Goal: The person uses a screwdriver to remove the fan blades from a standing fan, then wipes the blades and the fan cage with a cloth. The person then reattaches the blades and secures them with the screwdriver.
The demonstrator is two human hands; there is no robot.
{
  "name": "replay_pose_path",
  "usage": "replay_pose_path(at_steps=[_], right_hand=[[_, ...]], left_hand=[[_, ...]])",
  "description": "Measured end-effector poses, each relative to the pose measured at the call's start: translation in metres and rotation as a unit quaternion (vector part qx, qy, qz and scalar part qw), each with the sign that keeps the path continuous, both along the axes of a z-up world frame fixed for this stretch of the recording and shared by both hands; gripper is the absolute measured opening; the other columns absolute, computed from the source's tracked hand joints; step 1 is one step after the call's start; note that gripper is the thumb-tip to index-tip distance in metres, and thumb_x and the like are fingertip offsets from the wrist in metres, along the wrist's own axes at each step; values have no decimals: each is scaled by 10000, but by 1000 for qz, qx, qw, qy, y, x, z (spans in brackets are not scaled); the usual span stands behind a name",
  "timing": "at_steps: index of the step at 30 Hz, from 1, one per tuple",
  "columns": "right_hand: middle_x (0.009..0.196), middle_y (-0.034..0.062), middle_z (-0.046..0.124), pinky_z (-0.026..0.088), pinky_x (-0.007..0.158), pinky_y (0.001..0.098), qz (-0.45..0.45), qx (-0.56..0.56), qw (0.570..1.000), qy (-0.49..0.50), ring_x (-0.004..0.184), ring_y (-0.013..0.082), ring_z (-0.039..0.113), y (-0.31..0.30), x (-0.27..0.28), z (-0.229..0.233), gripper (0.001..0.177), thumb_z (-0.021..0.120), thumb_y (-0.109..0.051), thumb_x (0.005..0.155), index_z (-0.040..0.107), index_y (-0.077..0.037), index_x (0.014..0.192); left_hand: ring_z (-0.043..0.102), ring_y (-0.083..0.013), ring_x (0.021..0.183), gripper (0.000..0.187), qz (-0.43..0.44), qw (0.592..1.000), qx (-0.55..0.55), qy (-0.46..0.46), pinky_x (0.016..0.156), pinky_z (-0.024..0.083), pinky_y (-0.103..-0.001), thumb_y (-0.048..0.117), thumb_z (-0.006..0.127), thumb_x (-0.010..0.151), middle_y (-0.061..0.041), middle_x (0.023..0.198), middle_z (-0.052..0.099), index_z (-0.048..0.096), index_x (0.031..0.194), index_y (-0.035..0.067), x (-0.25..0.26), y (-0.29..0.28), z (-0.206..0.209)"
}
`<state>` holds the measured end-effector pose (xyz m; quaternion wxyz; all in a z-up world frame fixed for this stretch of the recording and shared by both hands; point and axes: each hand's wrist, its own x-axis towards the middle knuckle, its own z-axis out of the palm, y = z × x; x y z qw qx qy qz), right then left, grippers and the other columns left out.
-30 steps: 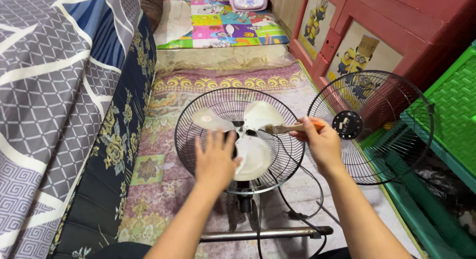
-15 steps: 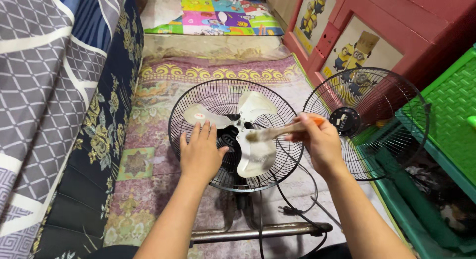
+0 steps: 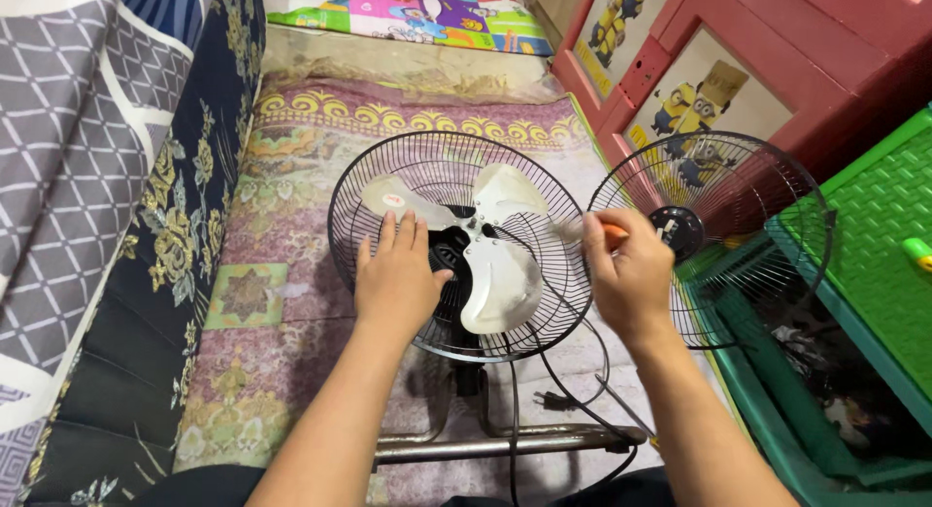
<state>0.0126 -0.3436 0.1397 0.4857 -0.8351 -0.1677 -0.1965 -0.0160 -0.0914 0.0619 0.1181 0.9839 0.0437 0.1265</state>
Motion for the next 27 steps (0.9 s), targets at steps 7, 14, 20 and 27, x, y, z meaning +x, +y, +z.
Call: replay_pose_path(at_steps=[7,14,20,27], right_hand=[[795,135,756,549,601,294,58,26,993,97,646,167,694,-9,7,1,240,627,-196,1018,699,33,1012],[872,112,760,593,636,295,199,186,952,136,683,182,728,-8,-2,12,229,614,-215,1026,648,11,1019],[885,143,739,575,694,319,-50,-103,987,-114,770,207,738,8,2,-8,234,635,-188,1055,678,41,1078],[911,130,742,619,716,319,39,66,995,71,798,194,742,14,9,-18,257,634,-206,1025,671,43,1074]], left_hand=[[206,-289,1526,862,-8,999,-24,23,1161,273,-532,486,729,851,-107,1630,302,388,1518,59,4,6,5],[192,-280,1531,993,-17,998,-40,44,1136,337,-504,501,775,788,-97,1646,270,319,1550,55,5,9,6],[217,-269,1534,841,-17,998,-65,19,1118,343,-573,563,641,908,-88,1636,304,372,1527,60,5,12,6],[440,-277,1410,620,-5,999,-31,-9,1081,391,-538,565,566,982,-73,1458,547,587,1379,89,0,11,19]])
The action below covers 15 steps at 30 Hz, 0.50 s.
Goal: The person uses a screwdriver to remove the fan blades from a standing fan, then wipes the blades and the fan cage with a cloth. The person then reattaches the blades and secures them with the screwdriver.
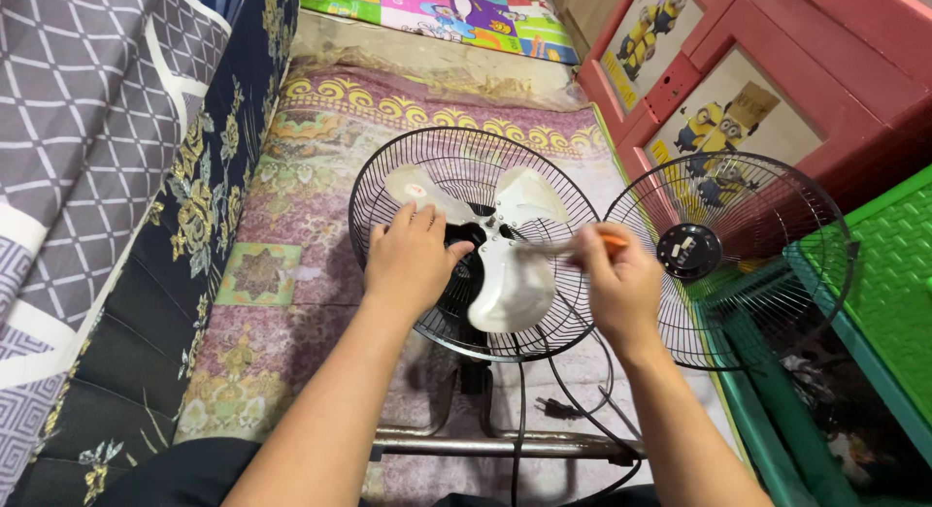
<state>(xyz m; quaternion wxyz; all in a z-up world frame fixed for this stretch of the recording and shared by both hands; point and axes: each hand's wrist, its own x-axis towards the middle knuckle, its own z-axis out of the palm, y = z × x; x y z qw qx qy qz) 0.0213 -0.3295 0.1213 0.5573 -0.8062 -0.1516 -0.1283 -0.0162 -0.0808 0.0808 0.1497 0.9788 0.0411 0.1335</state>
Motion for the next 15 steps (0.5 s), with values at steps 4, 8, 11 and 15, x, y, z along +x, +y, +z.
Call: replay_pose_path(at_steps=[4,8,11,15], right_hand=[[977,142,733,627,752,329,0,81,996,-45,818,213,752,-8,7,2,257,599,-203,1054,629,44,1117],[1034,157,718,630,770,342,57,152,987,17,840,219,744,-10,10,-6,269,586,-199,1056,612,60,1122],[967,175,741,641,755,351,92,266,951,126,779,243,759,-6,13,-14,260,578,-215,1030,600,40,1077],[923,171,727,610,724,343,26,79,995,47,765,223,726,-5,15,-16,259,598,-210,1055,637,44,1085]], left_hand=[[572,-244,1251,463,4,995,-24,-101,1086,403,-488,486,582,984,-24,1270,705,694,1272,142,0,2,-1],[628,-296,1110,460,9,964,28,-264,950,368,-573,453,644,857,-114,1170,744,740,1154,114,4,-1,-13],[693,-300,987,348,-73,995,-40,59,1073,307,-644,418,590,998,-93,995,739,707,1156,130,4,-9,-22],[698,-293,987,373,-99,993,-5,64,1091,323,-629,463,639,936,-72,983,752,729,1091,137,2,-23,-21]])
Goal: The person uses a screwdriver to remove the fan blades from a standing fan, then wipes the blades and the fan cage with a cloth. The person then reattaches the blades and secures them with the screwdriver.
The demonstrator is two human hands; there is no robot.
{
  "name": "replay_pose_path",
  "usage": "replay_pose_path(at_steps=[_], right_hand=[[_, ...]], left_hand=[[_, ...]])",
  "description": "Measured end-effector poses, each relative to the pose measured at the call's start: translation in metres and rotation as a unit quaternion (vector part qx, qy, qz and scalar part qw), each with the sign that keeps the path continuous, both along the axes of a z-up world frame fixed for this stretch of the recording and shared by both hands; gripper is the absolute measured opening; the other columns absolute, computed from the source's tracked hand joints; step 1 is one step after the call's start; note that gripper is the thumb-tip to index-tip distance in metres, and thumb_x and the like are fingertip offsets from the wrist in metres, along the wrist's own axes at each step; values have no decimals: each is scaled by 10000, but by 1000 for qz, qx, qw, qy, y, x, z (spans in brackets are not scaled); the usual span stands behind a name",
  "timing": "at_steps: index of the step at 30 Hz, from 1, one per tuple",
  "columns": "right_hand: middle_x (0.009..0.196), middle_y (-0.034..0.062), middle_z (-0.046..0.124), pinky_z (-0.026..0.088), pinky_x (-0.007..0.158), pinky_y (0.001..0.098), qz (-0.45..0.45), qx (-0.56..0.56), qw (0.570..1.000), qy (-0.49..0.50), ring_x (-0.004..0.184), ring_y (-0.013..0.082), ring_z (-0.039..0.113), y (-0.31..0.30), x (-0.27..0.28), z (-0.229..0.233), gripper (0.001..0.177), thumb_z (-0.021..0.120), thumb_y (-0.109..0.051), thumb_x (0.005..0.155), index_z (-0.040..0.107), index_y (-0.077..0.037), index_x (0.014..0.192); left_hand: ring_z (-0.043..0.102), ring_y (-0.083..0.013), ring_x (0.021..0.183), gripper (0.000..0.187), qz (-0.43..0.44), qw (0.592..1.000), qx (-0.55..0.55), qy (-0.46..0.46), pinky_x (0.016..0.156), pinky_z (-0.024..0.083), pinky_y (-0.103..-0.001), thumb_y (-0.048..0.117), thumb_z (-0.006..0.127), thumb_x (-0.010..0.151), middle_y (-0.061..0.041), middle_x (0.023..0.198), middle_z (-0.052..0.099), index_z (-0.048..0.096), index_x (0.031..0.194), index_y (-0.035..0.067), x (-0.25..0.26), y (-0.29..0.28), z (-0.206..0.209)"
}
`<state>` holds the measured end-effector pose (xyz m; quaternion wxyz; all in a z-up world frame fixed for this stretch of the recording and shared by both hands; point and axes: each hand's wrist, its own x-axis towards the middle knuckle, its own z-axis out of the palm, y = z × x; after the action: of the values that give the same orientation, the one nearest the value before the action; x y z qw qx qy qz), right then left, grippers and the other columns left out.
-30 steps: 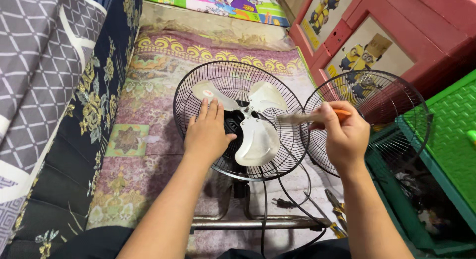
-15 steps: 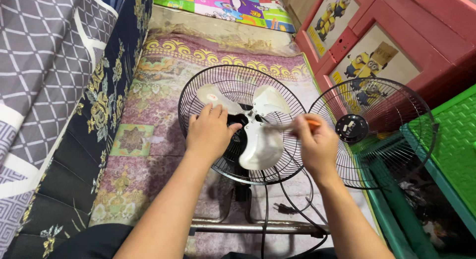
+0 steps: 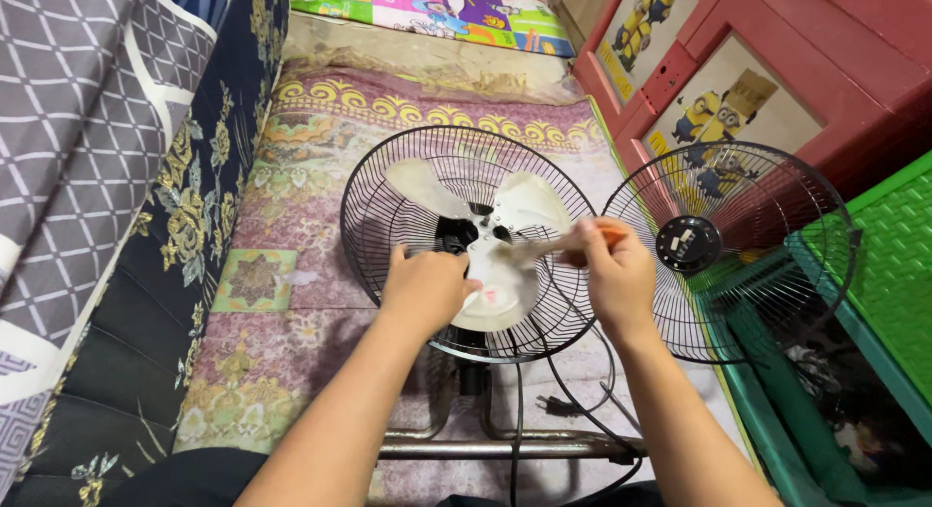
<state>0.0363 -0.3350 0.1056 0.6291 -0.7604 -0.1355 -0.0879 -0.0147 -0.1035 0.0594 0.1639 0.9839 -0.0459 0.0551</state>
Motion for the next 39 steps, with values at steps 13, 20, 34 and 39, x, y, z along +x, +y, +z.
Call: replay_pose_path(at_steps=[13,20,34,39], right_hand=[[1045,132,750,609,793,290,23,-24,995,-94,875,187,757,29,6,-10,241,618,-189,1035,652,26,1139],[910,106,777,572,741,267,-50,-122,981,-140,835,152,753,35,-3,-16,251,640,-199,1016,685,38,1088],[909,118,755,562,633,272,-1,-69,998,-11,686,155,701,-12,-9,33,185,593,-165,1033,652,9,1057],[909,75,744,577,645,257,45,-28,998,-36,691,119,697,-11,-16,40,193,592,-164,1036,650,19,1048]], left_hand=[[684,-271,1018,421,1,1000,-18,17,1080,316,-640,505,663,899,-54,1007,735,712,1140,164,-5,-7,10],[692,-256,1021,428,4,999,-18,31,1101,308,-630,514,672,886,-40,1062,729,717,1146,177,-3,-9,11],[582,-301,1233,580,123,951,-82,-272,1057,371,-549,436,774,797,-85,1308,650,677,1311,186,3,15,11],[390,-322,1421,640,197,960,-23,-200,1094,276,-616,501,668,875,-101,1551,449,576,1418,177,4,43,4]])
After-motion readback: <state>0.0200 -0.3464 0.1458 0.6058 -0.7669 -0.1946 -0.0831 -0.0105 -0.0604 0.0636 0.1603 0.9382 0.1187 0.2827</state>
